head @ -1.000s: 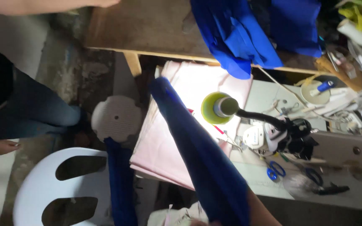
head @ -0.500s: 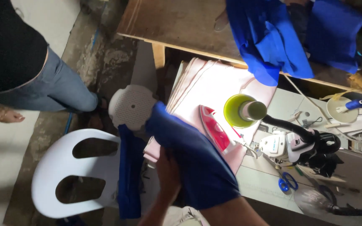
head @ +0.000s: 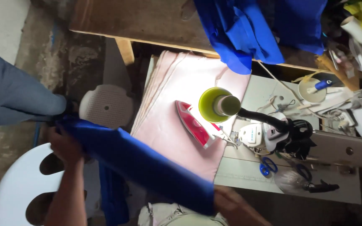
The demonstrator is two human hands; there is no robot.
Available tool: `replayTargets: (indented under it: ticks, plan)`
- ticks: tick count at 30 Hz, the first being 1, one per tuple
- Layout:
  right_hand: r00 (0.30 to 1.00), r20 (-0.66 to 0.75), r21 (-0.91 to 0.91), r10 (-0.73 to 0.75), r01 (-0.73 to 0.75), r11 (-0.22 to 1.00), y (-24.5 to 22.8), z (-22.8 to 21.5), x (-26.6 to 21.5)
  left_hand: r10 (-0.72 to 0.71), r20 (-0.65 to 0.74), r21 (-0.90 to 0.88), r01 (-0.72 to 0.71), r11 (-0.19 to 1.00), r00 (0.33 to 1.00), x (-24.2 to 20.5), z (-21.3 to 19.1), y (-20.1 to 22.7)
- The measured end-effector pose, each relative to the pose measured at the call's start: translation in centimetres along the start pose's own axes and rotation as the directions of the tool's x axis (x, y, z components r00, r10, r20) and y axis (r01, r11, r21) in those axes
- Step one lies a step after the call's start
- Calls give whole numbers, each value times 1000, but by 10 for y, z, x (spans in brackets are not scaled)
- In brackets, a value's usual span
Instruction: The person is ironing blue fabric pieces on a workbench, using a spray bottle and a hand iron.
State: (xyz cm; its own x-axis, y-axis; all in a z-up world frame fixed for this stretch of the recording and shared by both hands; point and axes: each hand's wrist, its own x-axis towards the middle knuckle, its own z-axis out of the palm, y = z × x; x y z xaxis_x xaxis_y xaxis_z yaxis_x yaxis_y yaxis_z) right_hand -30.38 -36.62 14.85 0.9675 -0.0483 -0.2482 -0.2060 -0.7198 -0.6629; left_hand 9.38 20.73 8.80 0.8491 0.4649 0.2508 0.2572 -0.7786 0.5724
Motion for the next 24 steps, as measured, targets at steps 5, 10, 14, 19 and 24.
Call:
replayTargets:
  ticks: [5,10,14,19,24]
  plan:
    - [996,-83,-268,36,-57,962,-22,19,83,245,121,-195,-219,956,962,-7,16,13]
    - [538,116,742,835,-606,287,-57,46,126,-177,556,-75,261,962,812,-46,43,-4]
    - [579,235,920,781,-392,14,-59,23,125,-430,635,-428,756,496,642,-18,35,17]
    - [492,382,889,782,-427,-166,-42,36,142,-236,452,-289,392,873,860,-30,43,-4]
    - [810,353,920,468,-391,-17,-83,6,119,-561,548,-295,771,564,620,-95,52,-12]
